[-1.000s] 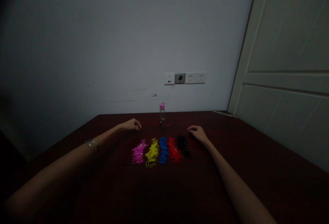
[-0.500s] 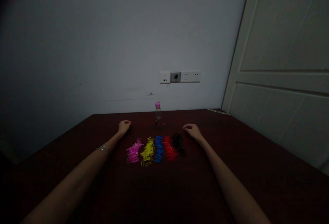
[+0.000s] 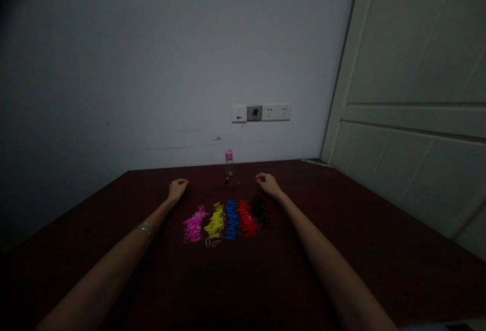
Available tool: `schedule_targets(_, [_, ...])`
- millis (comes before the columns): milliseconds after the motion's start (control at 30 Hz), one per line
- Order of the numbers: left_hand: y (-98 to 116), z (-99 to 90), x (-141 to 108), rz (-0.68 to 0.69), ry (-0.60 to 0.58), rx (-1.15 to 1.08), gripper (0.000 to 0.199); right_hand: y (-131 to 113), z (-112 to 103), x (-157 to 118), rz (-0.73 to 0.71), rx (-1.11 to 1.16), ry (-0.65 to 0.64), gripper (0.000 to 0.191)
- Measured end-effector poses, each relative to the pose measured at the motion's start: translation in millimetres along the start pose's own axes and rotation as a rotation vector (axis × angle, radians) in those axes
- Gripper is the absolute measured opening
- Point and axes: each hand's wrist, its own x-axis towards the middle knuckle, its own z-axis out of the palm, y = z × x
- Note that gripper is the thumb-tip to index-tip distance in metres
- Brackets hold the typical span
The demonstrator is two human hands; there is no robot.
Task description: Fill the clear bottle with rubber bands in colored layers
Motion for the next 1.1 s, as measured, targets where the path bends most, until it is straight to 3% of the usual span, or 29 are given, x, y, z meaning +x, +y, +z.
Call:
schedule_targets(200, [4,-3.0,-5,0.005,0.000,0.005,0.020,-16,33,7,-0.100,-0.084,-0.081,0.031])
schedule_targets(367, [5,-3.3,-6,0.009,-0.022,0.006,0.021,-24,45,19,-0.220,-0.225,-0.168,0.031])
schedule_targets(767, [4,-2.7,-7,0.018,-0.023,0.011,0.019,-25,63,46,-0.143,-0.285,-0.265,0.035])
schedule_targets(1100, [0,0.8,-5,0.013,-0.020,-0.029,0.020,-31,63,44,-0.094,-0.276,-0.232,0.033])
